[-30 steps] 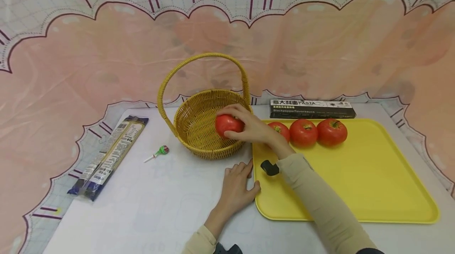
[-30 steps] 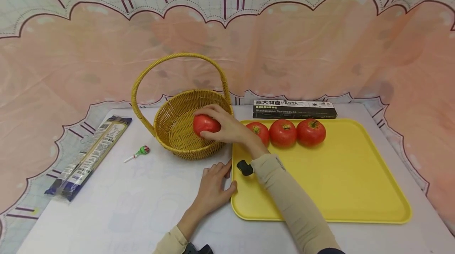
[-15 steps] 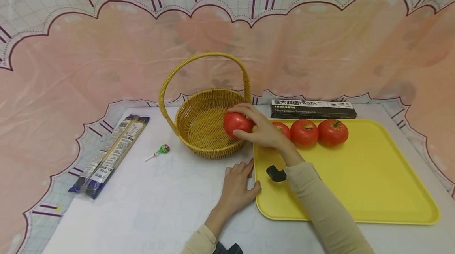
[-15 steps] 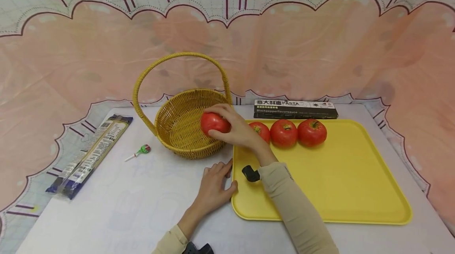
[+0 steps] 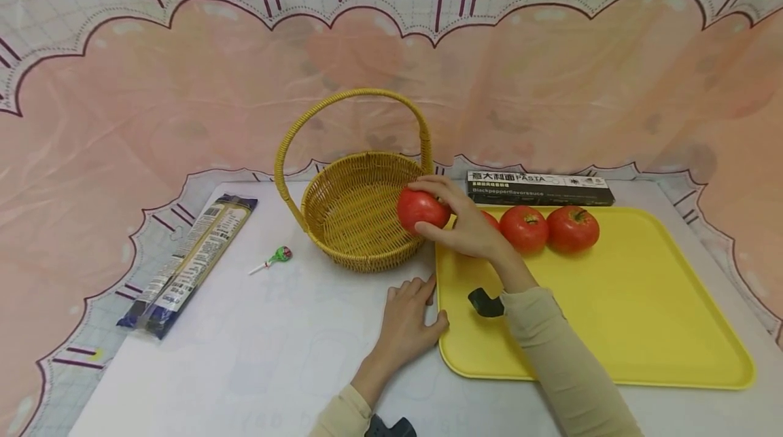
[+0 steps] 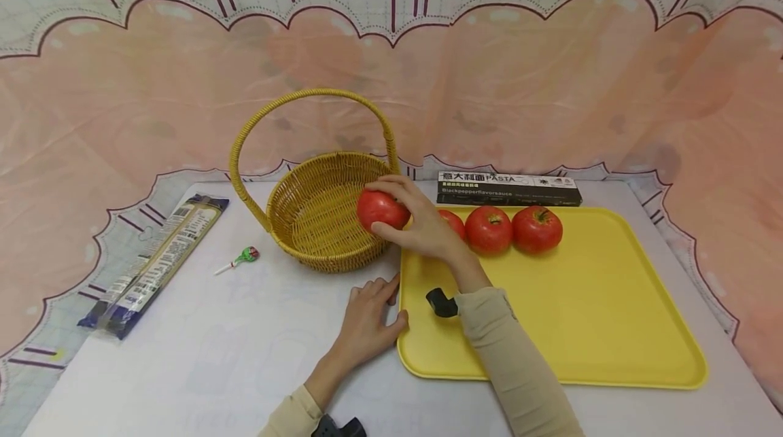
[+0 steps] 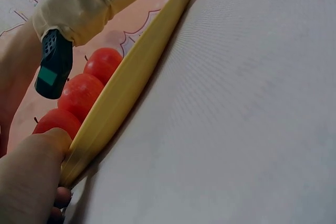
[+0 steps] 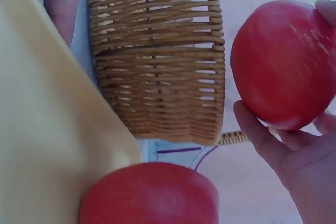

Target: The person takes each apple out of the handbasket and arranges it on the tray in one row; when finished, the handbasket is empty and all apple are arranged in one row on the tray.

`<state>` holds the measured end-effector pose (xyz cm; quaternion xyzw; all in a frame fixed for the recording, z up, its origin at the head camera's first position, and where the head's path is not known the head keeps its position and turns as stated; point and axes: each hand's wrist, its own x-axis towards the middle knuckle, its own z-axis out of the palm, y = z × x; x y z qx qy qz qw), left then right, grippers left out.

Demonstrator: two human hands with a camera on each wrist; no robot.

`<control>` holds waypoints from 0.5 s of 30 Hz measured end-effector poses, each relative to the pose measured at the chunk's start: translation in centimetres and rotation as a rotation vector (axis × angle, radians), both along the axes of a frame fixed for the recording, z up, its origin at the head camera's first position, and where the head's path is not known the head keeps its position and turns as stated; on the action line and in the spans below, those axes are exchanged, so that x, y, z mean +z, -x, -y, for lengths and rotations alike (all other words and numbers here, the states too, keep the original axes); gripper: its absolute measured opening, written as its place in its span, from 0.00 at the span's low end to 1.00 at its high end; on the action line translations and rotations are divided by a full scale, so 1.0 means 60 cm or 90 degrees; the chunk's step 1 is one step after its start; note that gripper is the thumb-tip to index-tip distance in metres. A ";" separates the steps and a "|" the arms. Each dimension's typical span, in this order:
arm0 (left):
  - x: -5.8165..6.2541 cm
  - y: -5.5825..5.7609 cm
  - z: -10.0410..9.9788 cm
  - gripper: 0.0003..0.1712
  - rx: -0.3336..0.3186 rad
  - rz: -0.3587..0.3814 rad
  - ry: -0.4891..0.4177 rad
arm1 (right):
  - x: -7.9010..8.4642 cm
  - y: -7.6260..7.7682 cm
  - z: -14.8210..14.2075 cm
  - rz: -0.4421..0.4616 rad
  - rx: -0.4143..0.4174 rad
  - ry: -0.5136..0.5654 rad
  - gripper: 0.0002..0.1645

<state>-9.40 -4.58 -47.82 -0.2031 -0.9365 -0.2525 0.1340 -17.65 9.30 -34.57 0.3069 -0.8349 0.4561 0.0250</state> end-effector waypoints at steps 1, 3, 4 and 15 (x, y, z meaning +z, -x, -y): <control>0.000 0.000 0.000 0.31 0.001 0.001 0.000 | 0.000 -0.001 -0.002 -0.006 0.000 0.001 0.32; 0.000 0.001 0.000 0.30 0.001 0.001 -0.002 | 0.001 -0.003 -0.007 -0.019 -0.003 0.005 0.32; 0.000 0.001 0.000 0.30 0.002 0.002 -0.002 | 0.001 -0.004 -0.009 -0.028 -0.003 0.007 0.32; 0.000 0.001 0.000 0.31 0.002 0.017 0.001 | 0.003 -0.021 -0.037 -0.058 -0.024 0.032 0.33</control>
